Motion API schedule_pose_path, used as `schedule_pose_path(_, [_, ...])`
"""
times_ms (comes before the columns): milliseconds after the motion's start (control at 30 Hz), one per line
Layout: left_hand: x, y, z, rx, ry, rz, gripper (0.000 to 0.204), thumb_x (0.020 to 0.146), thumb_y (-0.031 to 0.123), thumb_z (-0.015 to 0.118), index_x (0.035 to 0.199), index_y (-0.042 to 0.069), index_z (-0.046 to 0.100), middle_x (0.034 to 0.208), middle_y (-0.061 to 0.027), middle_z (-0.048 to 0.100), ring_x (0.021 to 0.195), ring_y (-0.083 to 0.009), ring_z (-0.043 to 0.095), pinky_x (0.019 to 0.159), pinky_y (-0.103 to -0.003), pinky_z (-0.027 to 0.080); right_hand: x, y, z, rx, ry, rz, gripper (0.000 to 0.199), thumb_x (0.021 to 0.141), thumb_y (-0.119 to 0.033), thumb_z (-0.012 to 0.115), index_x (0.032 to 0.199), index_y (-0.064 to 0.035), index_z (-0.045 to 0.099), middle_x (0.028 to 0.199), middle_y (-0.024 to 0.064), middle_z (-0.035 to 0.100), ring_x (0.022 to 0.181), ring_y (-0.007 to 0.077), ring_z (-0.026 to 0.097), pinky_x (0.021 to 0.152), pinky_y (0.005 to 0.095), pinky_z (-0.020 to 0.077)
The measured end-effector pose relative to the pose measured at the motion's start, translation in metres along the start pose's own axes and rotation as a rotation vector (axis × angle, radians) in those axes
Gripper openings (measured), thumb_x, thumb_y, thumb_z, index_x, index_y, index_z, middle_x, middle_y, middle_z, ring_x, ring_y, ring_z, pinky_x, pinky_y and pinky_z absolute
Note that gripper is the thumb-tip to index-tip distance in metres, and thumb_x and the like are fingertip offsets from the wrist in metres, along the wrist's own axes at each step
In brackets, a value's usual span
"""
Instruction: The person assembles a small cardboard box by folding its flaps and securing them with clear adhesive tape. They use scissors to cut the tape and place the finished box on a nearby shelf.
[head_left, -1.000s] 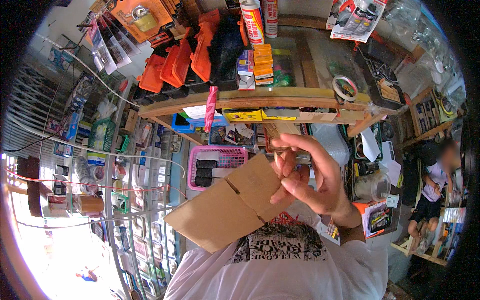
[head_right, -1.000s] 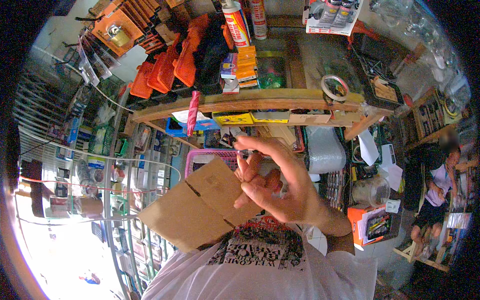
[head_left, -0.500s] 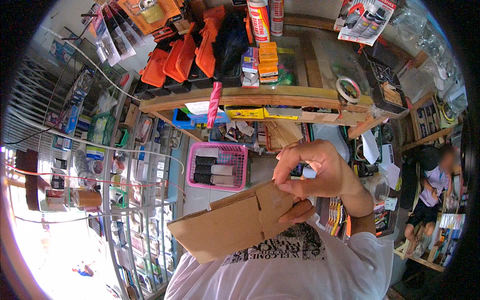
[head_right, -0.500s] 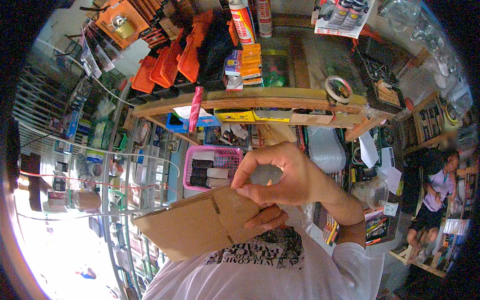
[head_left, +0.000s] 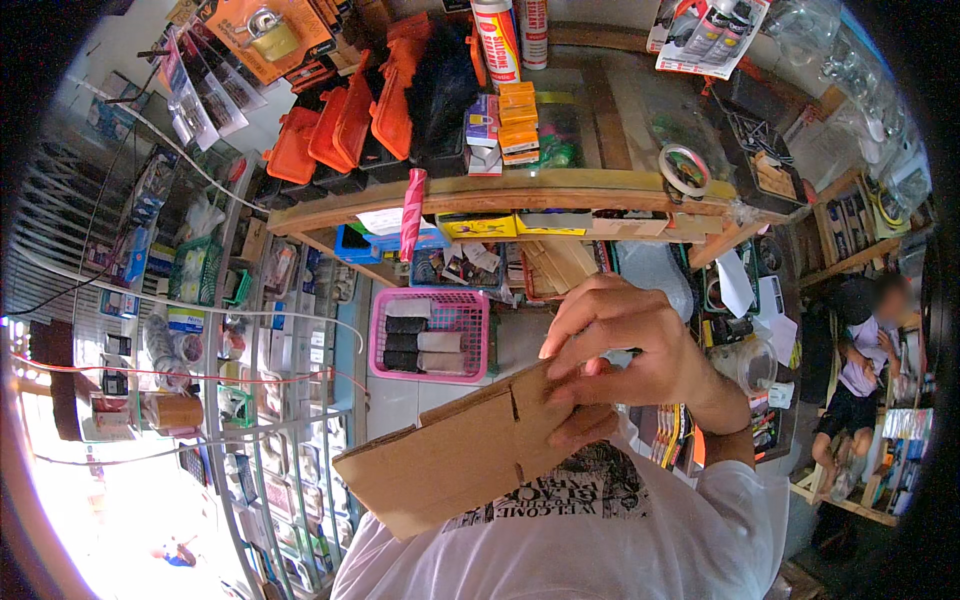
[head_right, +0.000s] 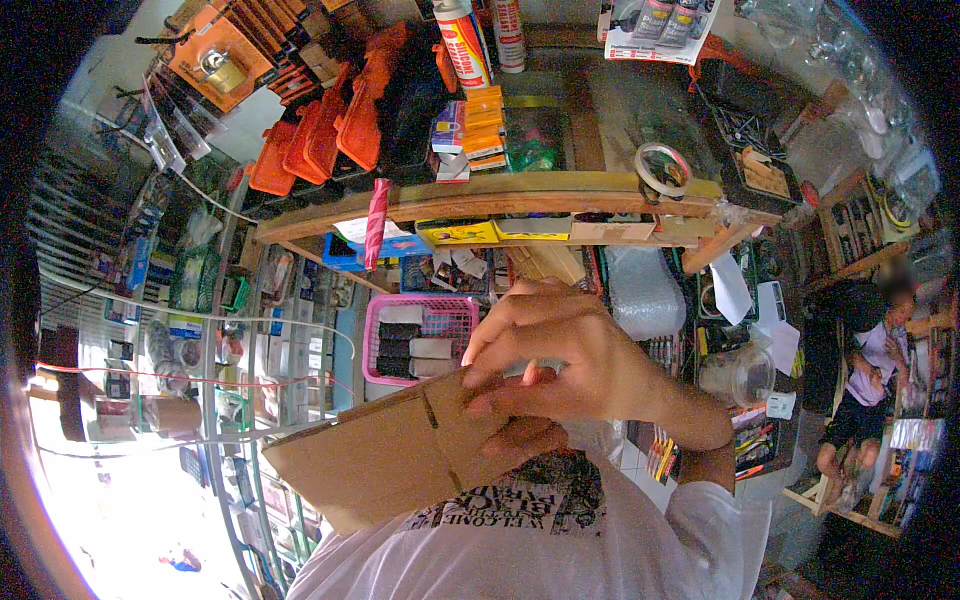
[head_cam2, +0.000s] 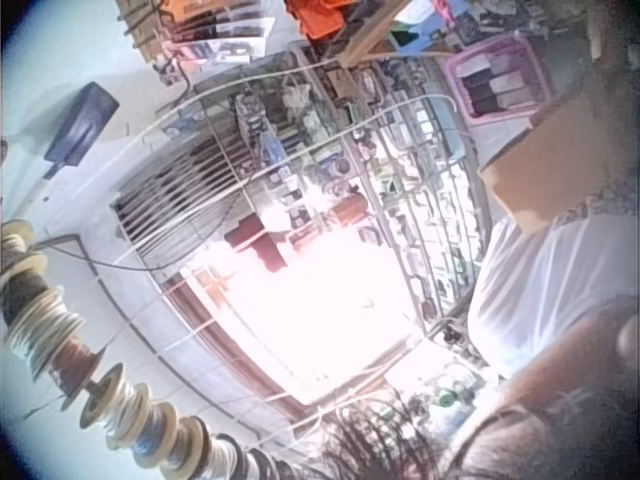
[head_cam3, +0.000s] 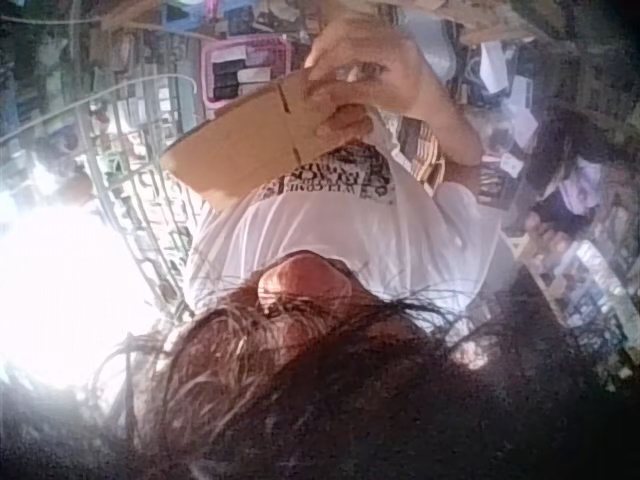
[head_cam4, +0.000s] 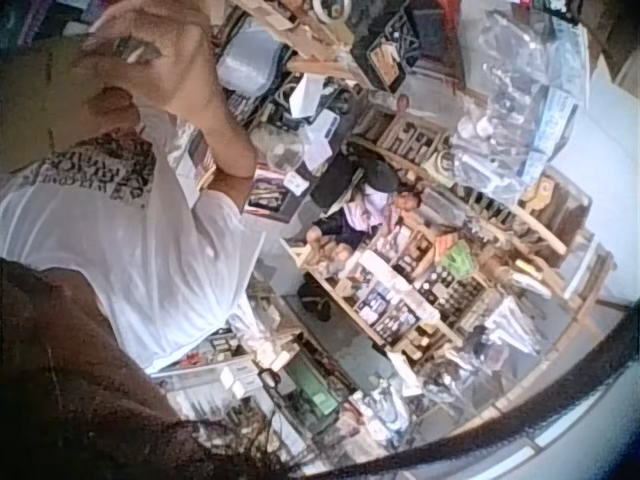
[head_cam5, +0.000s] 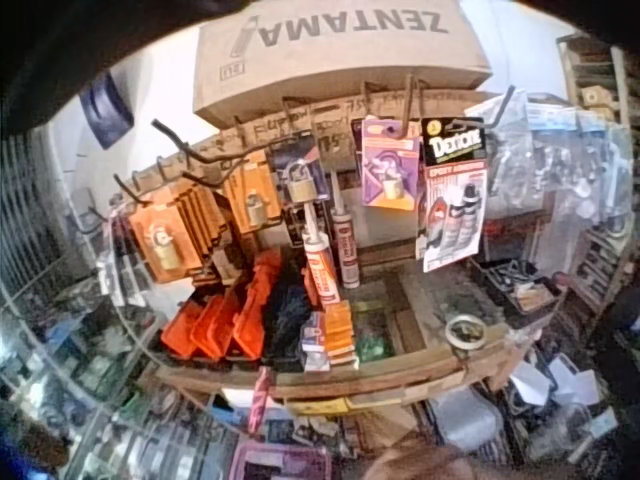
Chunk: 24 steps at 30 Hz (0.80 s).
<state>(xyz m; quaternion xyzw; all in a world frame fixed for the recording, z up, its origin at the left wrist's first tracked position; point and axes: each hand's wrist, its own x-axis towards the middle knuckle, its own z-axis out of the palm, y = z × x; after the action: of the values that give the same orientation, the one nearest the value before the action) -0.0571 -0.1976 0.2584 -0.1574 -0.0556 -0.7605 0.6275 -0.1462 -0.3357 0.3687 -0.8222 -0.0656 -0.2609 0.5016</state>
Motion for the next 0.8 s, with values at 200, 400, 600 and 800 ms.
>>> schedule_pose_path(200, [0.001, -0.004, 0.000, 0.000, 0.006, -0.018, 0.034, 0.109, 0.041, 0.029, 0.106, 0.016, 0.052, 0.061, 0.0027, 0.056, 0.078, -0.0135, 0.045, 0.086, -0.034, 0.033, -0.006, -0.002, 0.000, -0.104, 0.060, -0.072, 0.023, 0.067, -0.018, 0.090, 0.083, -0.0121, 0.075, 0.096, 0.0002, 0.072, 0.091, 0.0210, 0.067, 0.083, 0.0384, 0.0483])
schedule_pose_path(400, [0.000, -0.006, 0.000, -0.003, 0.005, -0.025, 0.034, 0.109, 0.041, 0.029, 0.106, 0.016, 0.052, 0.061, 0.0029, 0.056, 0.078, -0.0134, 0.045, 0.086, -0.034, 0.033, -0.006, 0.001, 0.002, -0.183, 0.055, -0.130, 0.022, 0.066, -0.017, 0.087, 0.082, -0.0129, 0.072, 0.096, -0.0005, 0.071, 0.092, 0.0226, 0.067, 0.084, 0.0394, 0.0478])
schedule_pose_path(600, [0.000, -0.007, 0.002, -0.005, 0.009, -0.028, 0.034, 0.109, 0.042, 0.029, 0.106, 0.016, 0.052, 0.061, 0.0032, 0.056, 0.077, -0.0133, 0.046, 0.087, -0.034, 0.033, -0.009, -0.010, 0.007, -0.431, 0.069, -0.100, 0.024, 0.066, -0.015, 0.084, 0.084, -0.0124, 0.068, 0.106, 0.0051, 0.063, 0.104, 0.0272, 0.062, 0.085, 0.0413, 0.0462])
schedule_pose_path(800, [0.001, -0.009, -0.001, -0.005, -0.002, -0.034, 0.034, 0.109, 0.042, 0.029, 0.106, 0.017, 0.052, 0.061, 0.0034, 0.056, 0.077, -0.0132, 0.046, 0.087, -0.034, 0.033, -0.018, 0.002, 0.024, -0.372, 0.068, -0.129, 0.030, 0.070, -0.011, 0.081, 0.094, -0.0138, 0.064, 0.103, 0.0049, 0.066, 0.094, 0.0241, 0.064, 0.084, 0.0393, 0.0427])
